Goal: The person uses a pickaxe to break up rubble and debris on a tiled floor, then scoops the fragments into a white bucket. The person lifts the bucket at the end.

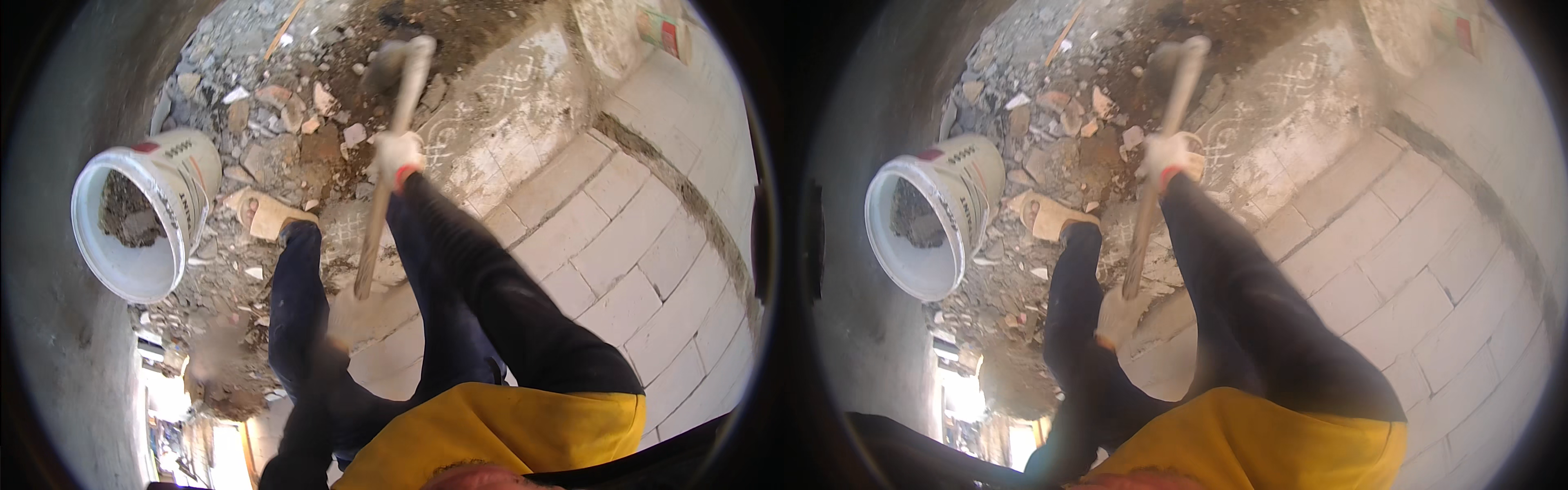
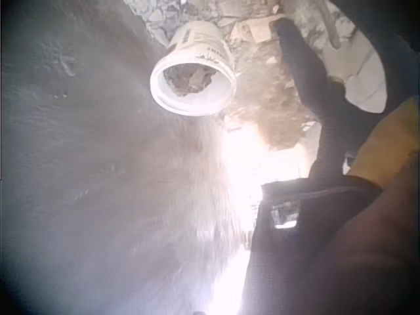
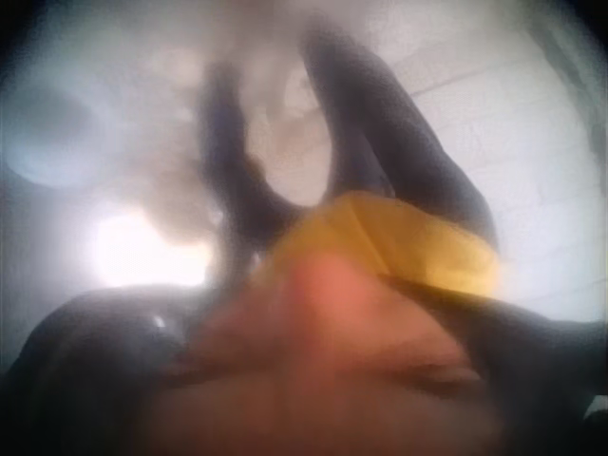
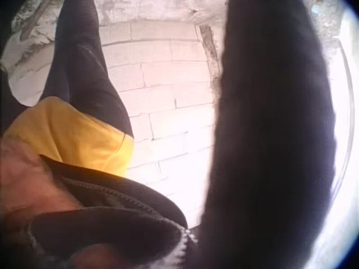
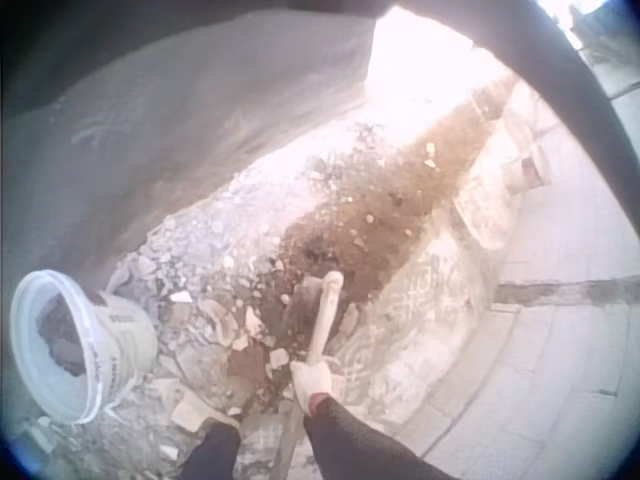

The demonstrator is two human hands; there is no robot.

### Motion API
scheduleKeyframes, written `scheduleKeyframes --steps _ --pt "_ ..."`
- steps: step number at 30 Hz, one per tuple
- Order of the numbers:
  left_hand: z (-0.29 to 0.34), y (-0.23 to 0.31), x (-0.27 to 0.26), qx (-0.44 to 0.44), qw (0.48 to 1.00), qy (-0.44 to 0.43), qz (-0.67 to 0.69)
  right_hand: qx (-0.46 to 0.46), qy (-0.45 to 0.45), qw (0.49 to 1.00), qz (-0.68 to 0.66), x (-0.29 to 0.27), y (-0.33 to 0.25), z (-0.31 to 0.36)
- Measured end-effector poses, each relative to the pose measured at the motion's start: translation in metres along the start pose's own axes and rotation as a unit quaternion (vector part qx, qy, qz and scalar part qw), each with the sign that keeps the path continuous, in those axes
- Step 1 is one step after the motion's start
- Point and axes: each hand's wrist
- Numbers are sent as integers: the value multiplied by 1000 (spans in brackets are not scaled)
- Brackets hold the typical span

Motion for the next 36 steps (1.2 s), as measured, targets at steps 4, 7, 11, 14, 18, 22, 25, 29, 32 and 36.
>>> scheduleKeyframes --steps 4,7,11,14,18,22,25,29,32,36 --pt "54 -43 24 20 995 97 32 133 -10 841 -525 38 -15 67" --pt "32 -10 15 37 995 92 -23 89 52 841 -531 -12 -37 67" --pt "-66 64 4 111 990 69 -53 -16 106 884 -454 -114 -51 -8" --pt "-101 83 15 126 992 26 4 24 164 861 -480 -128 -33 -57" --pt "-49 37 28 60 996 -12 62 59 114 945 -302 -48 4 -40" --pt "11 -28 18 16 998 57 10 11 87 914 -395 29 15 19" --pt "18 -32 25 28 994 92 -41 95 17 842 -530 20 6 39" --pt "-21 30 21 83 991 105 -28 -4 47 873 -486 -50 -32 11" --pt "-81 87 -20 169 978 110 42 -60 52 869 -488 -105 -81 -62" --pt "-126 92 -78 159 983 90 -17 -8 56 860 -507 -85 -122 -139"
Point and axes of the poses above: each hand's wrist, its own z-axis away from the middle knuckle, its own x-axis out of the palm, y = z × x, and after that the axes turned 10 degrees about -z, right-handed
